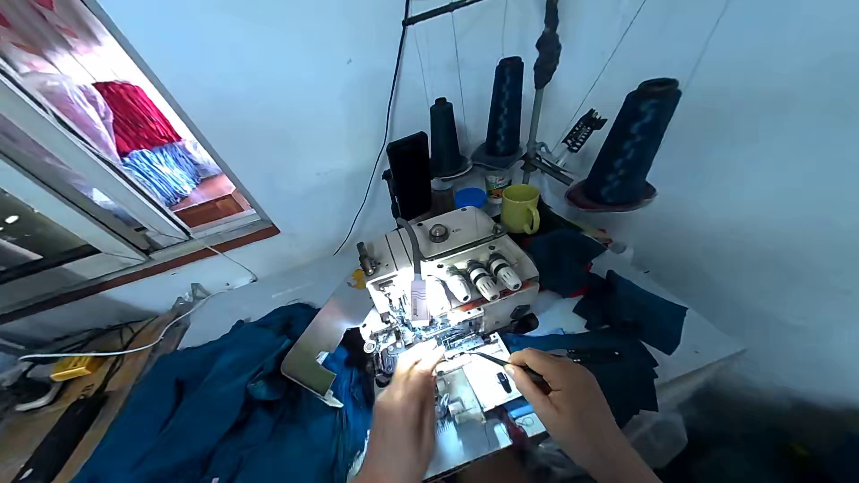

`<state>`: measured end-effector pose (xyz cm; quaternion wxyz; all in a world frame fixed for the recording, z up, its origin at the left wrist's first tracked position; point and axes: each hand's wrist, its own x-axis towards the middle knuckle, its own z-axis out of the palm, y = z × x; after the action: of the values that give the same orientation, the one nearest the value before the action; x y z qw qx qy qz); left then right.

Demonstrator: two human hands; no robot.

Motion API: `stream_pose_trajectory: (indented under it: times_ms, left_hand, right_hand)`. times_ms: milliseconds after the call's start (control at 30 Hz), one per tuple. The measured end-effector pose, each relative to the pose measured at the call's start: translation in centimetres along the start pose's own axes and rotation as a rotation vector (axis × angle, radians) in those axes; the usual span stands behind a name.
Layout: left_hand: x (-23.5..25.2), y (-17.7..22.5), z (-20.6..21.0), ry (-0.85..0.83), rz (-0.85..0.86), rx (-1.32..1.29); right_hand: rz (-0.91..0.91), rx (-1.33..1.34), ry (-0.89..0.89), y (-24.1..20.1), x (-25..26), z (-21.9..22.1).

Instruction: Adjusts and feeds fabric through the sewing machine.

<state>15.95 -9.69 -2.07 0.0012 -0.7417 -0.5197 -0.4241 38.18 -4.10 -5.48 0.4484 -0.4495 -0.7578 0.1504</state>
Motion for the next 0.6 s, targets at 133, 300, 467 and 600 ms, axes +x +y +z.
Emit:
stream_pose_trajectory:
  times_ms: [133,300,467,600]
  left_hand:
    - [0.1,-0.1,3.2,-0.102,0.051,0.032]
    - [0.3,-0.3,5.6,0.069,0.037,-0.017]
    - [1.0,0.2,6.7,0.041,0.093,-0.072]
    - [0.1,0.3,6.4,-0.138,0.237,-0.115]
  right_hand:
    - [0.015,0.078,0.007,0.1,-1.1,0.0]
    - [0.107,0.044,-0.013,1.6,-2.4,-0.9]
    - [0.25,0.13,0.017,3.0,-1.8,-1.5]
    - [0.227,0.361,0.005,3.8,0.4,0.1]
